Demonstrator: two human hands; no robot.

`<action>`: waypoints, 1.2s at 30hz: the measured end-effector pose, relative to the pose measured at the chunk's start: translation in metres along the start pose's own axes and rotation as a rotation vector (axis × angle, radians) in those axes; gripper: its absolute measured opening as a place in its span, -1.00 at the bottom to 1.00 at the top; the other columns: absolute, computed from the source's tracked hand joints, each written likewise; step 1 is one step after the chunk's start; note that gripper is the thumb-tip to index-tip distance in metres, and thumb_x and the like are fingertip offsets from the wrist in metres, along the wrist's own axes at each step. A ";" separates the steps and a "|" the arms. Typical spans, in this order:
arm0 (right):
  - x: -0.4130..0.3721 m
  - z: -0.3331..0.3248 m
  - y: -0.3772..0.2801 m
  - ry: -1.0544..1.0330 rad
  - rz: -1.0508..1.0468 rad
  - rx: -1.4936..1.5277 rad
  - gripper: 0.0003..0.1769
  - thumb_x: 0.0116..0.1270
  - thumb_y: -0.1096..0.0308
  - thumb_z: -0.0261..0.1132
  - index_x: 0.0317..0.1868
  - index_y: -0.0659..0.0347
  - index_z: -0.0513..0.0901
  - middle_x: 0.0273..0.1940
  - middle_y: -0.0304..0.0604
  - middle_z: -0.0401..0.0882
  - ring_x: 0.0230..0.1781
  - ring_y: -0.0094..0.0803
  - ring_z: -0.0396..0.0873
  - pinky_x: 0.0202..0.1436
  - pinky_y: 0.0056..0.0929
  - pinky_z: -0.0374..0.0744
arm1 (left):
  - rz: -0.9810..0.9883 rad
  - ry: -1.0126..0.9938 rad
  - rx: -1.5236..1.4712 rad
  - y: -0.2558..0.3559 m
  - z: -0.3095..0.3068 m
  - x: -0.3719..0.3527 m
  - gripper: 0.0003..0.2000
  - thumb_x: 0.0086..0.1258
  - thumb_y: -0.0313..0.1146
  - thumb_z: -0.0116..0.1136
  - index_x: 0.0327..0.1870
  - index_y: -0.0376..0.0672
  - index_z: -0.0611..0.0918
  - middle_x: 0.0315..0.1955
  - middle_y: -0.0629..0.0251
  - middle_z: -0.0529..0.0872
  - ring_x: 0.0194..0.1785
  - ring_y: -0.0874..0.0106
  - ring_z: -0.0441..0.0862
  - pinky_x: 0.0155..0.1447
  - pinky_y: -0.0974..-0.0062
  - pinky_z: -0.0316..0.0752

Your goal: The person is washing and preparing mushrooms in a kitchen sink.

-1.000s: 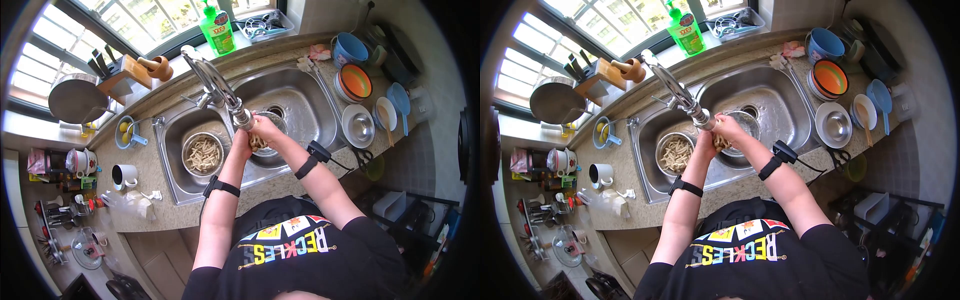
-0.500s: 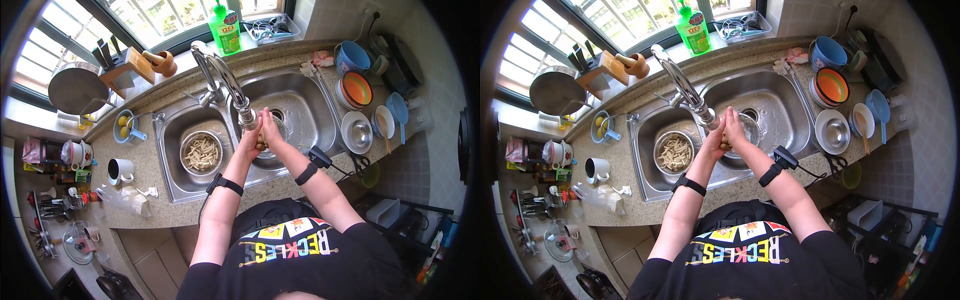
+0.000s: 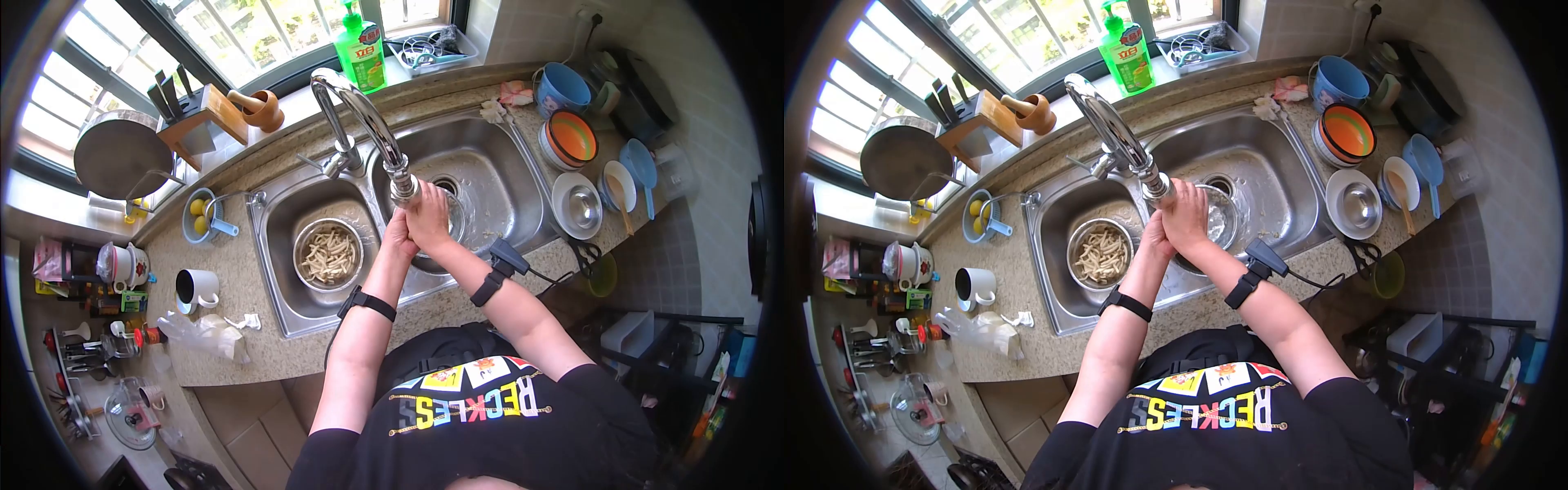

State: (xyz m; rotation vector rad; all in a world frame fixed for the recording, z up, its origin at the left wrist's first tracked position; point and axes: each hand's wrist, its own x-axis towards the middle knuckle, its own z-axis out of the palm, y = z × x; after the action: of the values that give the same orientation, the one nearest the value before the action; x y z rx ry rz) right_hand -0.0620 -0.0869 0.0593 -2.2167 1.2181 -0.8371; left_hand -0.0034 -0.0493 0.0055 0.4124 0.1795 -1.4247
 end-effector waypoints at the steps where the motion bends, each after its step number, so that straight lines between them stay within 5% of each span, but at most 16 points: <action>1: 0.001 0.004 0.002 0.011 0.021 0.102 -0.67 0.24 0.30 0.10 0.01 0.20 0.45 -0.11 -0.03 0.51 0.01 -0.07 0.39 0.15 -0.16 0.28 | -0.002 -0.003 0.000 0.000 -0.005 0.004 -0.77 0.34 -0.34 0.02 -0.09 -0.28 0.54 -0.13 0.13 0.63 -0.06 0.32 0.59 0.08 0.34 0.50; 5: 0.007 0.006 0.011 0.043 0.116 0.446 -0.76 0.28 0.37 0.04 -0.08 0.24 0.50 -0.17 -0.03 0.53 -0.09 -0.14 0.46 0.03 -0.30 0.39 | -0.078 0.071 0.029 0.004 -0.019 0.010 -0.82 0.29 -0.34 0.08 -0.17 -0.22 0.55 -0.25 0.20 0.66 -0.19 0.37 0.64 -0.09 0.39 0.57; 8: 0.005 0.000 0.022 -0.101 0.323 0.846 -0.77 0.33 0.46 -0.05 -0.12 0.30 0.52 -0.18 -0.14 0.56 -0.23 -0.46 0.51 -0.14 -0.48 0.46 | -0.129 0.056 0.092 0.004 -0.017 0.010 -0.84 0.26 -0.34 0.13 -0.21 -0.20 0.55 -0.33 0.25 0.66 -0.29 0.42 0.64 -0.23 0.45 0.60; 12: 0.008 -0.028 0.014 -0.170 0.557 1.123 -0.72 0.32 0.52 -0.05 -0.05 0.31 0.53 -0.12 -0.22 0.55 -0.13 -0.54 0.49 0.01 -0.55 0.44 | -0.162 0.161 0.035 0.000 0.011 0.008 -0.84 0.21 -0.38 0.21 -0.23 -0.17 0.55 -0.40 0.29 0.62 -0.44 0.47 0.59 -0.39 0.55 0.56; 16: 0.010 -0.035 0.020 -0.136 0.487 1.273 -0.70 0.31 0.54 -0.04 0.00 0.36 0.52 -0.09 -0.15 0.55 -0.06 -0.51 0.48 0.11 -0.54 0.40 | -0.099 0.208 -0.083 0.009 0.022 0.017 -0.84 0.18 -0.44 0.22 -0.25 -0.18 0.54 -0.42 0.27 0.60 -0.45 0.44 0.57 -0.40 0.53 0.54; 23: 0.007 -0.044 -0.003 -0.143 0.448 1.113 -0.67 0.27 0.59 0.00 0.03 0.37 0.50 -0.04 -0.15 0.54 0.00 -0.51 0.46 0.15 -0.54 0.37 | -0.057 0.184 -0.009 0.015 0.022 0.028 -0.91 0.17 -0.46 0.15 -0.31 -0.13 0.55 -0.47 0.27 0.60 -0.50 0.40 0.57 -0.47 0.46 0.52; 31: 0.000 -0.051 -0.024 -0.146 0.258 1.027 -0.65 0.33 0.57 0.00 0.12 0.36 0.46 0.03 -0.17 0.52 0.04 -0.54 0.45 0.16 -0.58 0.36 | -0.044 0.298 -0.009 0.037 -0.019 -0.019 -0.69 0.22 -0.56 0.13 -0.05 -0.13 0.36 -0.35 0.13 0.54 -0.39 0.29 0.58 -0.39 0.38 0.62; 36: -0.008 -0.051 -0.033 -0.141 0.215 0.925 -0.57 0.30 0.63 0.02 0.20 0.38 0.37 0.11 -0.14 0.47 0.13 -0.49 0.41 0.23 -0.54 0.30 | 0.297 0.518 0.438 0.091 -0.074 -0.062 -0.62 0.12 -0.63 0.18 -0.04 -0.16 0.38 -0.32 0.17 0.56 -0.37 0.34 0.59 -0.40 0.40 0.61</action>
State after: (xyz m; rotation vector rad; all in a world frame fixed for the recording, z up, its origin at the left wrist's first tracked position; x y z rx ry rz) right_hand -0.0823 -0.0689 0.1142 -1.3426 0.7458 -0.8913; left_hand 0.0855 0.0443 -0.0240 1.1234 0.2125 -1.0346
